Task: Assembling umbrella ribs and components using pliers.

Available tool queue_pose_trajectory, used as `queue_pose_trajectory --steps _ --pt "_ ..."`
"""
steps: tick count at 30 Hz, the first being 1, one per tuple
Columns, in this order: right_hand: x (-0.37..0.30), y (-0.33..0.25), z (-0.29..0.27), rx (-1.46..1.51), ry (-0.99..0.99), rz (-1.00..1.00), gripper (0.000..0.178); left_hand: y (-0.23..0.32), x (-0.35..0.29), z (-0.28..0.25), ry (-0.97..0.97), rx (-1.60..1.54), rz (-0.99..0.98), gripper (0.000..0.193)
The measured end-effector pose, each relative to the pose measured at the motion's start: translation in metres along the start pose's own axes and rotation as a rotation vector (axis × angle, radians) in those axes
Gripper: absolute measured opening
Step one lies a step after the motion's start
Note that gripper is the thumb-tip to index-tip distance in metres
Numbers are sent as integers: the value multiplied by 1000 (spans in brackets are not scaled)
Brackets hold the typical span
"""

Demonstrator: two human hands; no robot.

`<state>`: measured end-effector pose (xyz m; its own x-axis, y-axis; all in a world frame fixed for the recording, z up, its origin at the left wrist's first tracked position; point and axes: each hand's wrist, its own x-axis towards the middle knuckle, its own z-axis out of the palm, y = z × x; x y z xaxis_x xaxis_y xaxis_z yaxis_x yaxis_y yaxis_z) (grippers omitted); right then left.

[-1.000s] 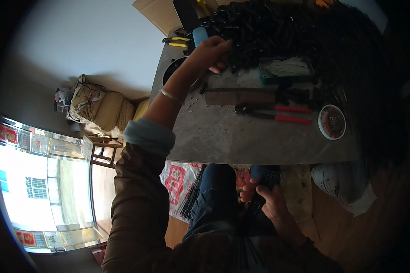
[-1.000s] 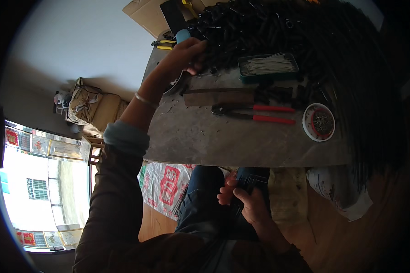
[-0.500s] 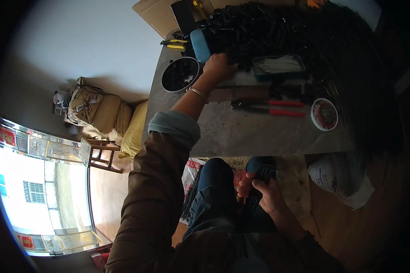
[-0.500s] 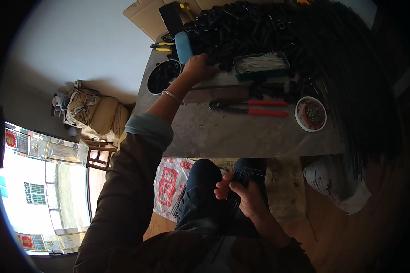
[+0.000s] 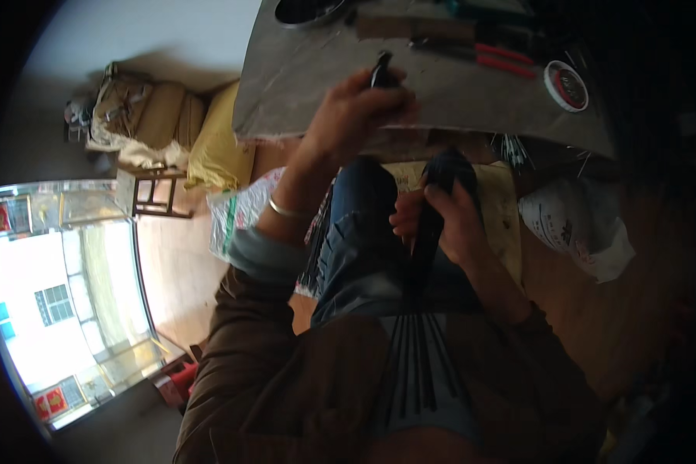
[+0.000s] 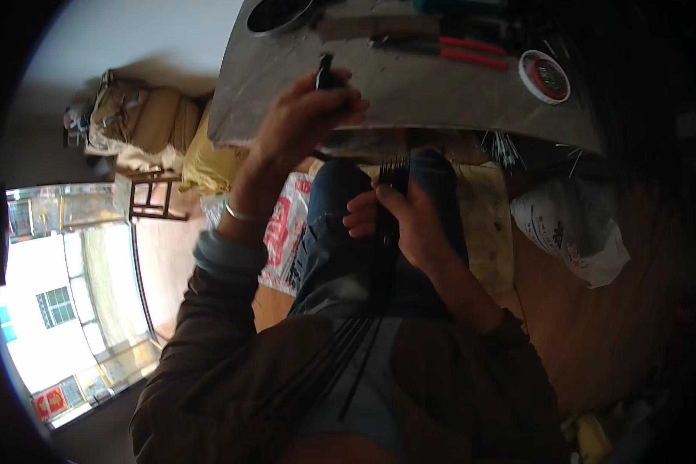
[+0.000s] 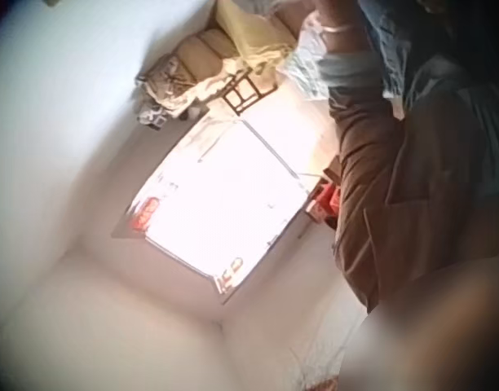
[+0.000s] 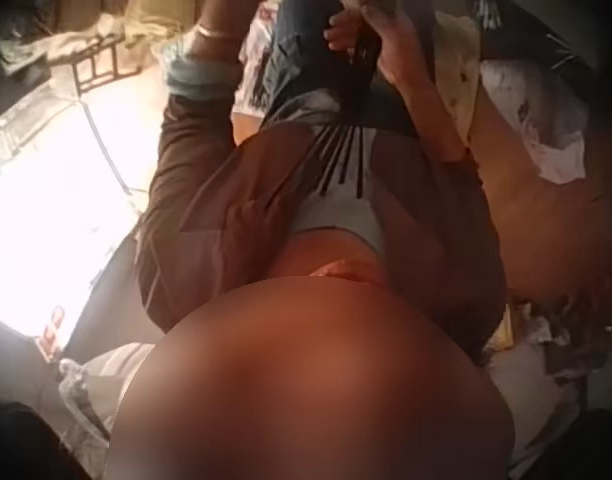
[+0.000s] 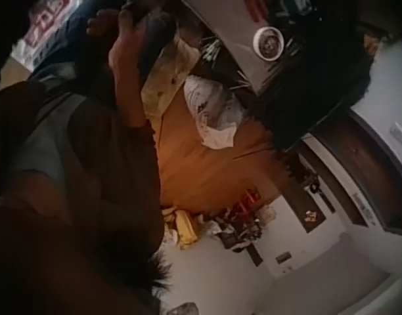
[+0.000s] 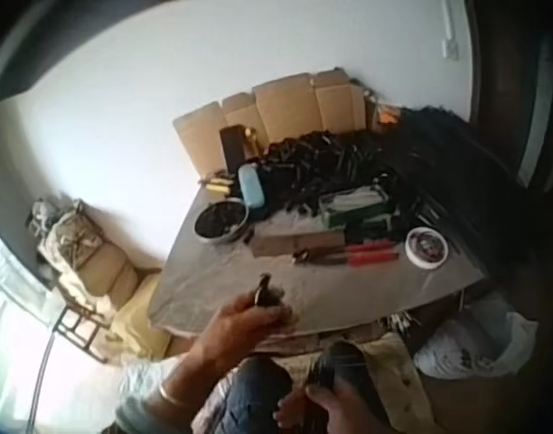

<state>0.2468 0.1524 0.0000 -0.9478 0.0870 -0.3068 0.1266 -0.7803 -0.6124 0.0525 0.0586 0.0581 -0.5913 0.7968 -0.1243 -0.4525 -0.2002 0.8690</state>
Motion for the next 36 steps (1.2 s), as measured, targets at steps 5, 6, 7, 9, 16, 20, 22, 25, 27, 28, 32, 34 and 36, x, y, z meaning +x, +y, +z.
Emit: queue_pose_trajectory --steps 5,6,7,9,16,20,22,25,27,28,32,34,36 --pt "-2 14 25 -123 -66 14 24 -69 -94 -15 282 -387 -7 18" --pt "-3 16 30 -162 -86 0 25 -70 -100 -15 293 -401 9 18" --pt "-3 19 35 -197 -108 -16 26 -69 -106 -17 223 -500 -15 17" --pt "-8 22 44 -209 -106 11 27 -65 -109 -14 206 -536 -1 15" --pt "-19 23 57 -289 -74 -56 27 -48 -87 4 213 -468 37 16" --pt "-28 18 56 -326 -46 -60 24 -47 -85 20 151 -369 9 17" --pt "-26 22 47 -404 -54 -169 25 -49 -83 21 141 -376 -20 14" --pt "-29 17 45 -352 5 -129 22 -61 -78 11 99 -482 -49 14" --pt "-29 20 38 -340 -5 -155 22 -64 -80 10 15 -544 -70 14" --pt "-28 22 36 -332 -17 -177 22 -65 -81 10 22 -544 -67 14" --pt "-30 20 39 -309 3 -168 22 -65 -85 12 52 -534 -77 15" --pt "-28 22 36 -298 -11 -192 22 -65 -85 11 78 -509 -73 16" --pt "-25 24 33 -302 -29 -182 22 -67 -85 8 79 -496 -56 17"
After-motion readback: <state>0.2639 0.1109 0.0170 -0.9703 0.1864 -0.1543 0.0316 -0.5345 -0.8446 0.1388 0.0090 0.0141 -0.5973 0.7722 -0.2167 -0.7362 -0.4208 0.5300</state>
